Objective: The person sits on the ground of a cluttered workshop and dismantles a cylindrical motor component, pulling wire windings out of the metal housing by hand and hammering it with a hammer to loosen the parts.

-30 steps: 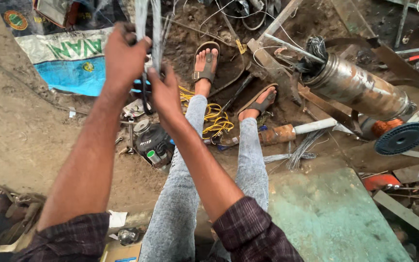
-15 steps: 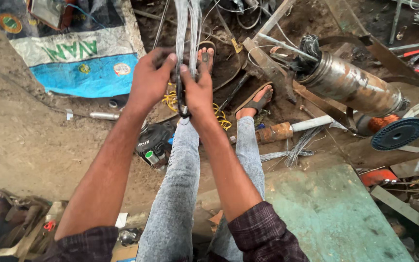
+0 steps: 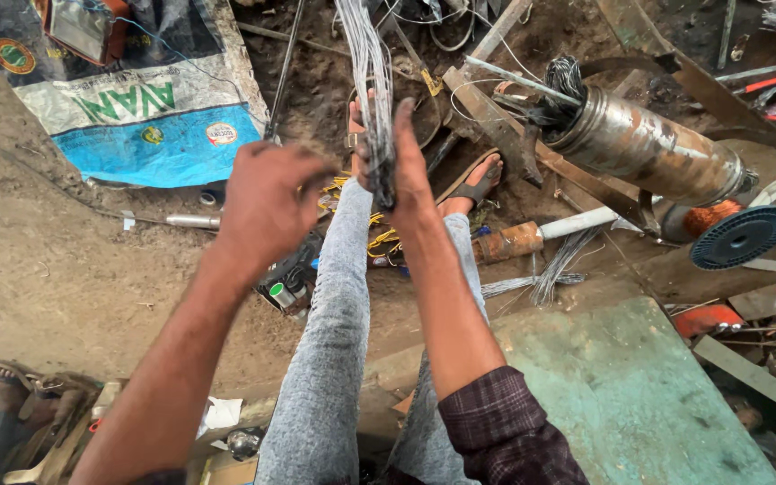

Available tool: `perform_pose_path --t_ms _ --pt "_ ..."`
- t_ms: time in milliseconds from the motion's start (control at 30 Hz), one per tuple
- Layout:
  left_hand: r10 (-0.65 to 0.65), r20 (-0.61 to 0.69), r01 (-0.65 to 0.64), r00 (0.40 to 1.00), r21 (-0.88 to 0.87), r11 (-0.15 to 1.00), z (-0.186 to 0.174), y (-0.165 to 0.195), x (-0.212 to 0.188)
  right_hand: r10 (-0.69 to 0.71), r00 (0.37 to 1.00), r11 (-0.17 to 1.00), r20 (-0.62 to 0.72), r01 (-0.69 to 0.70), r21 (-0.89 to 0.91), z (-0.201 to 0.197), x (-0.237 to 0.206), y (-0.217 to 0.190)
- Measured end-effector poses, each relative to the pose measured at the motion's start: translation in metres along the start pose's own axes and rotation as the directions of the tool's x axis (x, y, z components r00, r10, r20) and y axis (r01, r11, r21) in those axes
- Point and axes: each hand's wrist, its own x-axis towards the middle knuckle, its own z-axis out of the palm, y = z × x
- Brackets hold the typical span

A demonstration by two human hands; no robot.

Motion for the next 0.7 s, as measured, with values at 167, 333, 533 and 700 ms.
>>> perform_pose_path --t_ms 167,333,533,700 --pt "0.042 0.167 -0.09 0.985 0.285 0.954 0.0 0.019 -0.021 0.078 0.995 0.997 0.056 -0.077 -0.031 -0.022 0.009 -0.001" --pt "0.035 0.15 -0.081 0.988 0.308 0.948 -0.001 0.01 -0.04 0.167 0.982 0.986 -0.083 -0.164 0.044 -0.031 0.01 0.001" --pt "-0.058 0.167 0.001 0.984 0.32 0.947 -0.006 -0.01 -0.066 0.128 0.986 0.992 -0.106 -0.126 0.025 -0.039 0.011 0.001" --pt "-0.048 0.122 0.016 0.991 0.252 0.968 -0.007 -0.019 -0.092 0.133 0.984 0.982 -0.12 -0.114 0.153 -0.049 0.021 0.007"
